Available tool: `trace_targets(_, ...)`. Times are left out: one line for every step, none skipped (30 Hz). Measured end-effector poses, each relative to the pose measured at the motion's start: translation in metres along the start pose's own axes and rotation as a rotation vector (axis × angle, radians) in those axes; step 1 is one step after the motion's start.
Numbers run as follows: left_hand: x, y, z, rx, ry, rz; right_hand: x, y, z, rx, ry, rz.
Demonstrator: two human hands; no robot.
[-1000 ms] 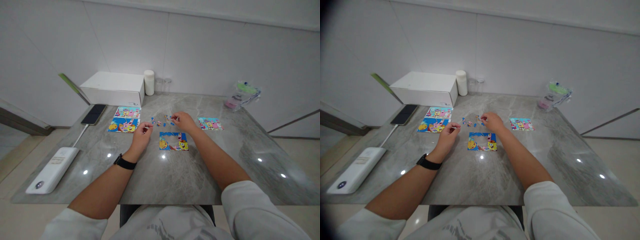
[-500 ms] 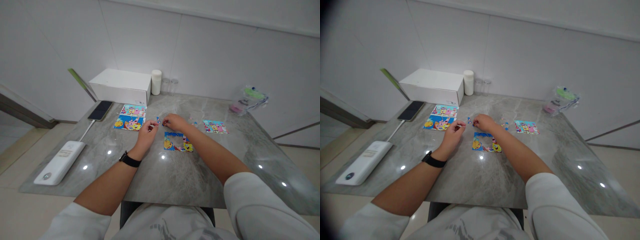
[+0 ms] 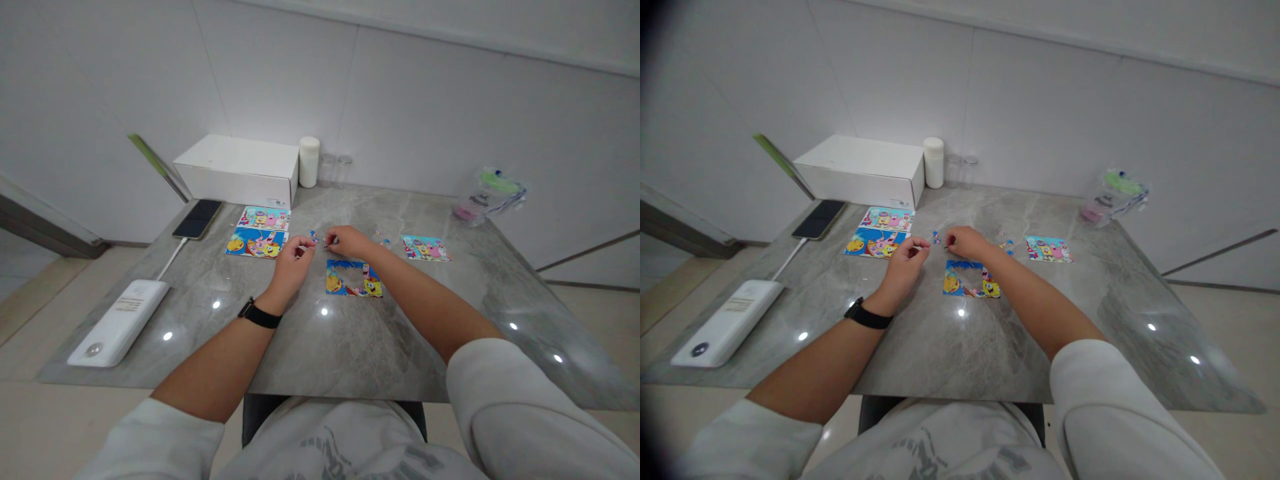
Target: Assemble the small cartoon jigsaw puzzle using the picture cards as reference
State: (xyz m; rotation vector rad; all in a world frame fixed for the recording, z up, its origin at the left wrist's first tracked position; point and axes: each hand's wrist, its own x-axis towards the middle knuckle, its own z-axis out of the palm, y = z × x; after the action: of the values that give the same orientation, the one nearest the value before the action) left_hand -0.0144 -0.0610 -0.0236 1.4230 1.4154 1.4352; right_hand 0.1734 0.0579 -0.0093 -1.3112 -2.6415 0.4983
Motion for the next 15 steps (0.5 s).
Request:
trace_targets(0.0,-0.001,0.0,0.009,-0.002,0.0,-0.005,0.001,-0.002,0.061,0.019,0.016)
trace_targets(0.0,-0.002,0.0,0.018,-0.005,0.002,-0.012,0.003,-0.003,0.122,0.04,0.03)
trace_targets(0.001,-0.003,0.001,0.027,-0.006,0.006,-0.019,0.004,-0.005,0.179,0.064,0.038)
trace_targets(0.001,-0.004,0.001,0.035,-0.008,0.012,-0.028,0.007,-0.007,0.23,0.086,0.042)
trace_targets(0.0,-0.004,0.002,0.045,-0.012,0.021,-0.038,0.009,-0.009,0.272,0.104,0.043)
trace_targets(0.0,-0.005,0.002,0.058,-0.019,0.033,-0.048,0.01,-0.01,0.309,0.117,0.046)
trace_targets(-0.001,-0.005,0.003,0.077,-0.03,0.052,-0.059,0.012,-0.011,0.339,0.121,0.052)
trace_targets(-0.002,-0.005,0.003,0.103,-0.046,0.079,-0.07,0.012,-0.012,0.362,0.119,0.061)
trace_targets(-0.003,-0.005,0.003,0.133,-0.066,0.114,-0.081,0.012,-0.012,0.379,0.115,0.072)
trace_targets(-0.004,-0.004,0.004,0.166,-0.091,0.154,-0.091,0.011,-0.011,0.393,0.113,0.084)
trace_targets(-0.006,-0.004,0.004,0.201,-0.119,0.197,-0.1,0.01,-0.01,0.398,0.118,0.09)
trace_targets(-0.008,-0.003,0.004,0.238,-0.158,0.241,-0.107,0.008,-0.008,0.393,0.138,0.09)
trace_targets(-0.011,-0.003,0.005,0.277,-0.204,0.287,-0.114,0.006,-0.005,0.385,0.166,0.088)
trace_targets(-0.013,-0.002,0.005,0.317,-0.257,0.335,-0.119,0.004,-0.001,0.375,0.197,0.081)
trace_targets(-0.015,-0.002,0.006,0.36,-0.317,0.382,-0.123,0.002,0.003,0.361,0.231,0.074)
